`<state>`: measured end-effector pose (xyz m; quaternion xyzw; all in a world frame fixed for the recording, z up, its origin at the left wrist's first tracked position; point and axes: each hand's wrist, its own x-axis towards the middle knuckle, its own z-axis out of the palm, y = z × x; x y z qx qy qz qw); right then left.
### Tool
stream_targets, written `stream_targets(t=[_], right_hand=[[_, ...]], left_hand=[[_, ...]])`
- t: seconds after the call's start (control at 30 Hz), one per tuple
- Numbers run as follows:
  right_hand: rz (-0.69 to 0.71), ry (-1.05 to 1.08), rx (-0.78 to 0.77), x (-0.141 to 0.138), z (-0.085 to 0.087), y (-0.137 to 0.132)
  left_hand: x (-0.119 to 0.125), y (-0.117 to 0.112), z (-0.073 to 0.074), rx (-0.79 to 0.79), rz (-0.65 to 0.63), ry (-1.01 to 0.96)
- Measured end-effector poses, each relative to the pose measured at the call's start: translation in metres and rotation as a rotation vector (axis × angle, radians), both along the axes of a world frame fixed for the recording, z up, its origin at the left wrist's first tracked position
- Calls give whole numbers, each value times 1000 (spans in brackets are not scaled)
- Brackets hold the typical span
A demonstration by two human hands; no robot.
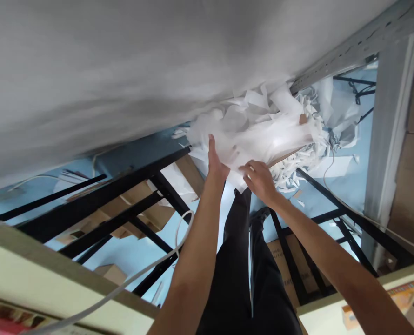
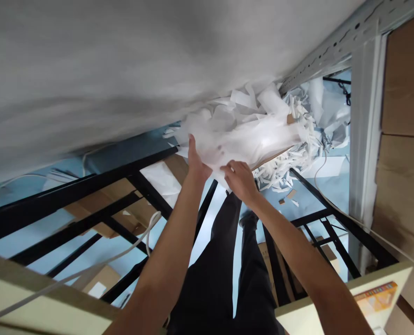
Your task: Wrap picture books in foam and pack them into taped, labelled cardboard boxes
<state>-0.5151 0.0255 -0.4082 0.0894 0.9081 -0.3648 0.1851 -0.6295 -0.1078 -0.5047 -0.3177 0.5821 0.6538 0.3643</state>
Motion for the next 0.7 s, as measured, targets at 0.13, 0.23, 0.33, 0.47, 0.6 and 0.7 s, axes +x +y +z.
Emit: stream_targets(t=[0.13, 0.23, 0.33, 0.47, 0.6, 0.7], right_hand=[[314, -67, 28, 39, 26, 4], [330, -102, 52, 52, 33, 4], [178, -146, 86, 50, 31, 6], [-215, -105, 89, 21, 12, 22], [-480, 101, -41, -40, -35, 49], [-572, 187, -126, -93, -78, 62]], left_hand=[[10, -1, 22, 96, 92, -82], [23, 1, 34, 113, 210, -210], [30, 3, 42, 130, 294, -284], [18, -9, 32, 109, 381, -206], [4, -32, -4, -193, 204, 23], [16, -44, -28, -548, -26, 136]])
